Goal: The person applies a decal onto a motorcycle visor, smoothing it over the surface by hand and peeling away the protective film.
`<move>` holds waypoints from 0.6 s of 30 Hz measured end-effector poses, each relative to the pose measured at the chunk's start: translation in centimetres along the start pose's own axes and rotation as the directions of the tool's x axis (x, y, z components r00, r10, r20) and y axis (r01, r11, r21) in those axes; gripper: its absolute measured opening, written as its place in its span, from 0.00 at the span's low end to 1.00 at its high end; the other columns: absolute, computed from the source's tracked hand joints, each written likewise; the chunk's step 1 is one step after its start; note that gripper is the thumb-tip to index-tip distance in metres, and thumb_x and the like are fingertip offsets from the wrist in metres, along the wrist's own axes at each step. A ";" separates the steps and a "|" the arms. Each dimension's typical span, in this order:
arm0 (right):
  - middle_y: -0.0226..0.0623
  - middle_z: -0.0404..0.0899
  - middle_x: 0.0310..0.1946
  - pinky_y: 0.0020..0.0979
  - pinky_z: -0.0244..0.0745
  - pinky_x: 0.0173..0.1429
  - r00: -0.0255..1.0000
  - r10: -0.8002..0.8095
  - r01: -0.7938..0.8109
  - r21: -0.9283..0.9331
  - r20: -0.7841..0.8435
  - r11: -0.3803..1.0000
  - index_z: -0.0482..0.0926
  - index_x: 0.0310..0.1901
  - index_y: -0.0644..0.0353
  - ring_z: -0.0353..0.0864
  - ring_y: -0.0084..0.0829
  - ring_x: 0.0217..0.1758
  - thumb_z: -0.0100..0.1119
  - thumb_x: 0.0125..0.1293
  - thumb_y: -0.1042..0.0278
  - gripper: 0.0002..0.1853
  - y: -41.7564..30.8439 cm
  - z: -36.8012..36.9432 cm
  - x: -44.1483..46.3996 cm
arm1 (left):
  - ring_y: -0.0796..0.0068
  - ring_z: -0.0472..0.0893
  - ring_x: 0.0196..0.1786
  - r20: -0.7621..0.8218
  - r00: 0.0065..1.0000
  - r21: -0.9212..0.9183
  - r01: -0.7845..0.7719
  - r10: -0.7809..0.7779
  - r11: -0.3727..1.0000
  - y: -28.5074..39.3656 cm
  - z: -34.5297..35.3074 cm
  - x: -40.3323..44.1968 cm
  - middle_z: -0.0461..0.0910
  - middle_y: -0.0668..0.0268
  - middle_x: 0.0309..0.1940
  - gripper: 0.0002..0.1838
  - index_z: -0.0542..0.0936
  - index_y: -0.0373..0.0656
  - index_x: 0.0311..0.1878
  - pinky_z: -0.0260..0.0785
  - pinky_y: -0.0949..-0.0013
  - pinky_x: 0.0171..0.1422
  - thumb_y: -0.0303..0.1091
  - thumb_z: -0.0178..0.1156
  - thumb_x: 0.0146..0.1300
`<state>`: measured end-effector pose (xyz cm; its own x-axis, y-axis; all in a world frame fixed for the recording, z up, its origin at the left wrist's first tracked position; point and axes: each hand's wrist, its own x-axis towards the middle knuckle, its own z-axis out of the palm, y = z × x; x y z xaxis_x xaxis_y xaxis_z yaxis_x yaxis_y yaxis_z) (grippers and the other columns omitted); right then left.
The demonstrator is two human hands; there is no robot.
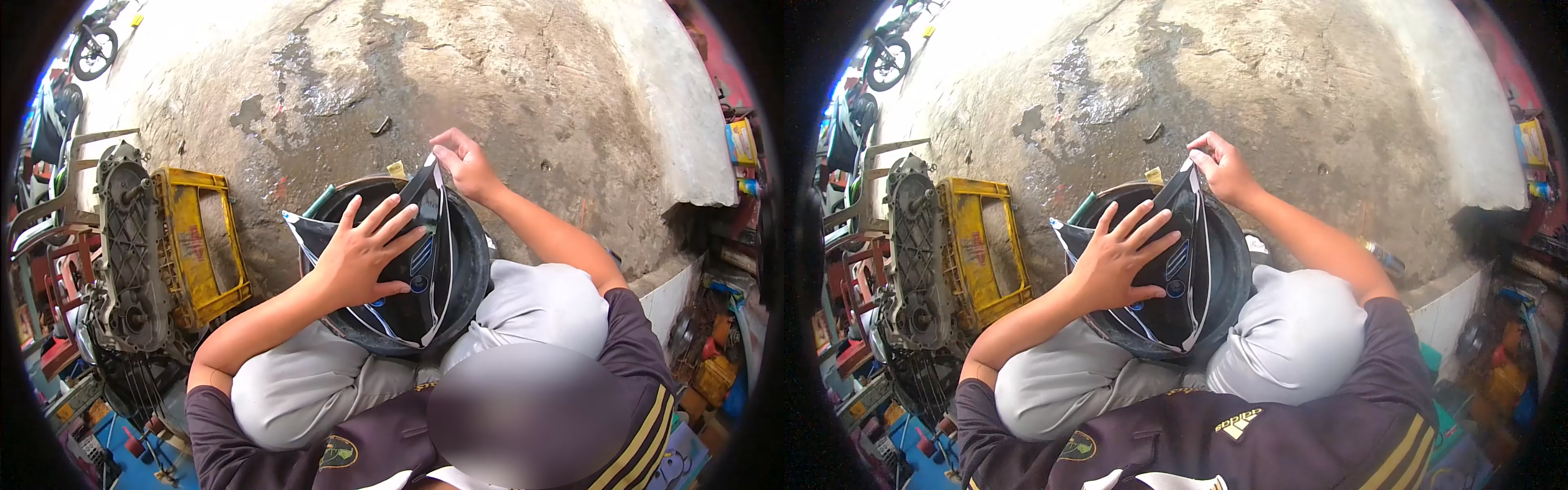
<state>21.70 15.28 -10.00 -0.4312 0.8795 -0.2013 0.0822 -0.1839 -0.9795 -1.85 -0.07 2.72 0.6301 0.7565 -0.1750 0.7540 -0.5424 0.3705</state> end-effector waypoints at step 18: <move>0.20 0.73 0.27 0.24 0.61 0.31 0.998 0.055 -0.056 0.018 0.037 0.998 0.79 0.49 0.59 0.66 0.12 0.27 0.60 0.78 0.71 0.04 -0.1 -0.4 1.2 | 0.52 0.54 0.88 0.005 1.000 0.012 -0.002 0.002 1.000 -0.1 0.0 0.0 0.60 0.61 0.86 0.50 0.70 0.58 0.82 0.46 0.32 0.87 0.68 0.70 0.59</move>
<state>21.53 16.56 -10.16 -0.4588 0.8514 -0.2543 0.0897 -0.2404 -0.9665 -1.92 0.03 2.65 0.6325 0.7536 -0.1789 0.7549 -0.5481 0.3601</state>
